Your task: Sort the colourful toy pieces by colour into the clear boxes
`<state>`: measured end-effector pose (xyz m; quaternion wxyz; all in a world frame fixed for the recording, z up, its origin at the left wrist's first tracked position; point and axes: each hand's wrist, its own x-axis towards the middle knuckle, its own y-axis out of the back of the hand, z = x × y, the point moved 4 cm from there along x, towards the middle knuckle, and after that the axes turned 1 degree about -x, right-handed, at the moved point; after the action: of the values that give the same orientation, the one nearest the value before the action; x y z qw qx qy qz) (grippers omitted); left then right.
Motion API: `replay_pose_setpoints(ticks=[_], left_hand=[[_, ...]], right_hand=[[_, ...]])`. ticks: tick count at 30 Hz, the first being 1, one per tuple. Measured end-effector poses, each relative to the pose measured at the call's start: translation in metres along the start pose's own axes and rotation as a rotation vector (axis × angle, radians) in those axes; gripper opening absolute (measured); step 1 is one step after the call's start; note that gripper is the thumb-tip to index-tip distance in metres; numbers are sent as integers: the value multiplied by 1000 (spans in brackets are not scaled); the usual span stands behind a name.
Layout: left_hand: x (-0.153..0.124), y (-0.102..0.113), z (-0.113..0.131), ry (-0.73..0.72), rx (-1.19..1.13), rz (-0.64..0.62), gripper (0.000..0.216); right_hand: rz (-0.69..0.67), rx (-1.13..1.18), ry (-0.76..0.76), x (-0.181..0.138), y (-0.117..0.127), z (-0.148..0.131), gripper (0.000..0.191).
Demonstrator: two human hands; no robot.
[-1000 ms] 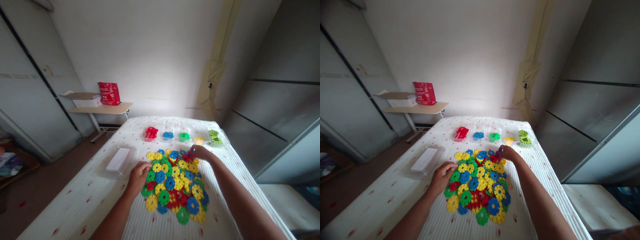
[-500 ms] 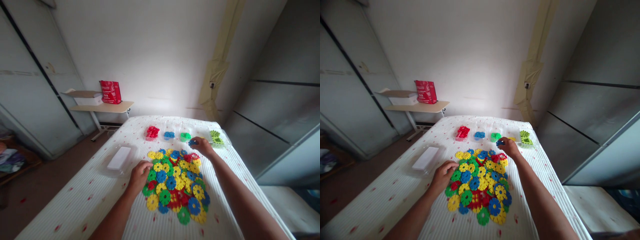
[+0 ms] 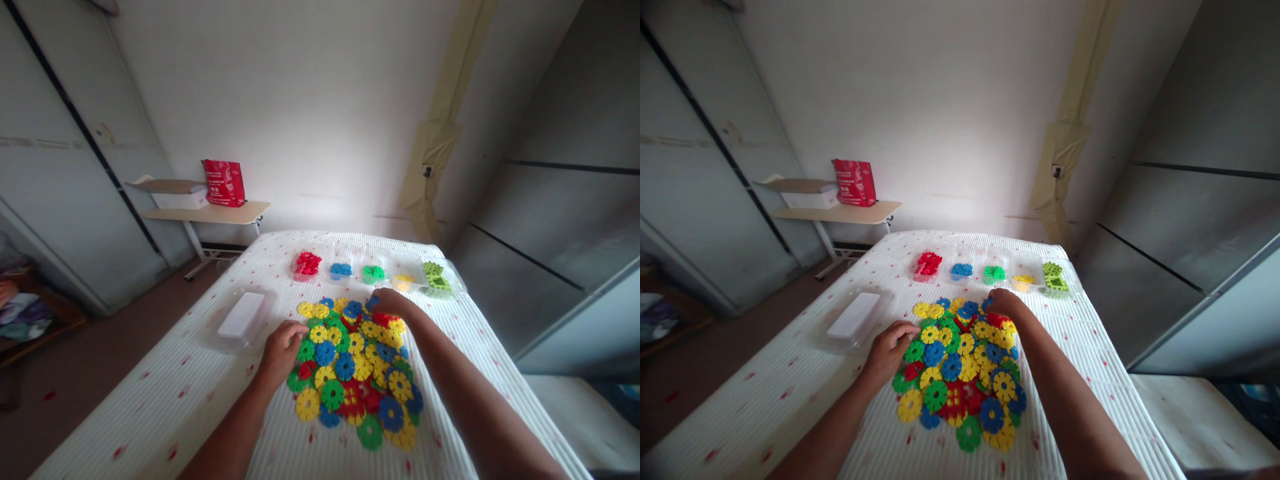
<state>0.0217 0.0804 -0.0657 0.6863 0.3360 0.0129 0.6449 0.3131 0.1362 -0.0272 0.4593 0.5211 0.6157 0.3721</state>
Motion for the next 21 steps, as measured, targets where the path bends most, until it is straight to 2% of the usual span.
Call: replay_pose_setpoints(ticks=[7,11,14,18,21], left_hand=[[0,-1,-1,-5,15,-12,22],[0,-1,-1,-3,11,-22,23],[0,0,1,-12,-2,-22,23],[0,0,2,-13,-7,-16,22],[0,0,2,-13,-8,-18,23]], right_hand=[[55,29,-45,-5,2,3,38],[105,92,-22,-11,11,-4,28],[93,178,21,-12,20,-15,20],[99,299,30,6,37,-34,19],[226,370,-6,29,55,-48,23]])
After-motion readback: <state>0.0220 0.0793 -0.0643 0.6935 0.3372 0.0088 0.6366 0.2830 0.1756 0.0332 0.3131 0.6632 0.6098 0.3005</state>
